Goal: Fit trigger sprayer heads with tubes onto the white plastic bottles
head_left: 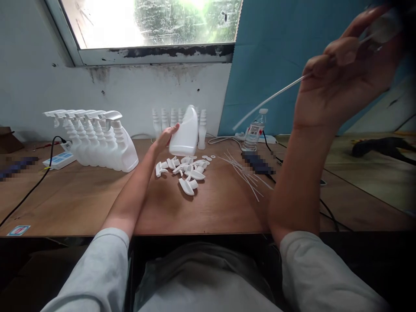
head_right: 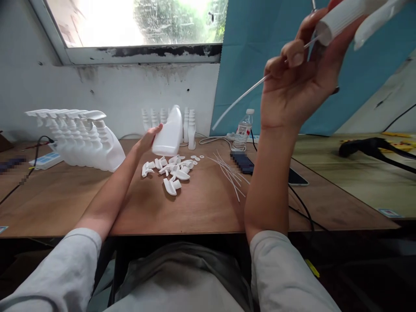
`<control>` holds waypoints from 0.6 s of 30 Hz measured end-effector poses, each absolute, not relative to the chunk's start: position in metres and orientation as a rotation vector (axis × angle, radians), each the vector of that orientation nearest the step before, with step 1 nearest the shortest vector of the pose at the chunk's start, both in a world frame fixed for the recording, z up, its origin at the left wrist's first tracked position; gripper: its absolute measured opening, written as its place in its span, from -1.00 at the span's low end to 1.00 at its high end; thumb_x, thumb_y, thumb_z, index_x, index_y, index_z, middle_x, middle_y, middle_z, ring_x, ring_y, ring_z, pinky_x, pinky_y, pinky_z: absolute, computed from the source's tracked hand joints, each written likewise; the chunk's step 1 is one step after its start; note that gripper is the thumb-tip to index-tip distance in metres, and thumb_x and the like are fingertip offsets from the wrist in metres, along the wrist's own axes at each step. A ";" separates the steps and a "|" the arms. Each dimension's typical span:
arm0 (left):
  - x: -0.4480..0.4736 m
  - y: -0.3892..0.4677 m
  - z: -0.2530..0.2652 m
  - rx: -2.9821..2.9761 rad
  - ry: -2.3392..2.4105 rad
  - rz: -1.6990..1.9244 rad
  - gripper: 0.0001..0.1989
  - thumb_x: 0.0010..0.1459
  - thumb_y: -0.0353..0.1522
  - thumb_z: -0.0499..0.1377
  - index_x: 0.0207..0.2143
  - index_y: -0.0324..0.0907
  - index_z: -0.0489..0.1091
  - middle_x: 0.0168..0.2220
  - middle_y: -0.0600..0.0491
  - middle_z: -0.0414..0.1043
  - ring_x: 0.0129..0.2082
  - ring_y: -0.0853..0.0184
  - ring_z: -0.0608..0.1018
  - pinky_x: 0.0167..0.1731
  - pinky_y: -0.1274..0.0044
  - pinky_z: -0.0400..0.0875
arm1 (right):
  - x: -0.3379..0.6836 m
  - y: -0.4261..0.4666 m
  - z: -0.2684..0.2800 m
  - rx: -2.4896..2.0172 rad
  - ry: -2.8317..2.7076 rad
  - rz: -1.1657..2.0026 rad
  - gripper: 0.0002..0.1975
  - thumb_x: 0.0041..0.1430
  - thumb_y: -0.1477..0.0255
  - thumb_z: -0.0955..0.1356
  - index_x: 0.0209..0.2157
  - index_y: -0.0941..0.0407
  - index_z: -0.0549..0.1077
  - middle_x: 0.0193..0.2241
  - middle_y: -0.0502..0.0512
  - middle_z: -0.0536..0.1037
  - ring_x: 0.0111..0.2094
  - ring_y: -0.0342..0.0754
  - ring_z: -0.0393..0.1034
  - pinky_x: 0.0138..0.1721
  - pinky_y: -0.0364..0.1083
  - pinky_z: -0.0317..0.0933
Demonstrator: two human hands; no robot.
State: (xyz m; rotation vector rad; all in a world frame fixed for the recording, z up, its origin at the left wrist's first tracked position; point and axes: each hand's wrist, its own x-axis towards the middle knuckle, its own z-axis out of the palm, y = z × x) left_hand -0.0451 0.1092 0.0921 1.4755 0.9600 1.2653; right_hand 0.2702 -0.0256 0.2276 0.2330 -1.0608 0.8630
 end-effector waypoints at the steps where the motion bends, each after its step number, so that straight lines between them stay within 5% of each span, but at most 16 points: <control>1: -0.037 0.118 0.090 1.559 1.095 1.310 -0.51 0.24 -0.06 0.12 -0.07 -0.33 0.40 -0.34 -0.10 0.52 -0.50 0.29 0.56 -0.50 0.52 0.43 | 0.272 -0.027 0.228 0.153 -1.061 0.839 -0.17 0.39 0.33 -0.24 -0.51 0.04 0.51 -0.36 -0.09 0.50 -0.62 -0.32 0.19 -0.51 -0.21 0.16; 6: 0.001 0.158 0.070 1.714 1.632 1.243 -0.39 0.19 -0.13 0.20 0.18 -0.26 0.23 0.02 -0.24 0.44 -0.23 0.10 0.60 -0.43 0.48 0.44 | 0.267 -0.016 0.228 -0.157 -1.083 0.797 -0.30 0.47 0.35 -0.08 -0.41 0.03 0.58 -0.49 -0.04 0.36 -0.62 -0.32 0.11 -0.51 -0.18 0.11; 11: 0.028 0.175 0.046 1.787 1.766 1.147 -0.48 0.21 -0.16 0.17 0.11 -0.31 0.32 0.03 -0.32 0.45 -0.06 -0.02 0.57 -0.19 0.39 0.42 | 0.264 0.001 0.223 -0.287 -1.184 0.809 -0.72 0.39 0.27 0.23 -0.31 0.05 0.50 -0.63 -0.15 -0.10 -0.66 -0.20 -0.35 -0.62 -0.08 -0.29; 18: 0.040 0.173 0.045 1.808 1.901 1.131 -0.36 0.16 -0.06 0.19 0.15 -0.30 0.25 0.06 -0.33 0.43 0.09 -0.05 0.48 -0.05 0.35 0.36 | 0.242 0.006 0.212 -0.466 -1.202 0.968 -0.61 0.45 0.30 0.05 -0.27 0.10 0.40 -0.65 -0.17 -0.20 -0.60 -0.17 -0.48 -0.61 -0.08 -0.40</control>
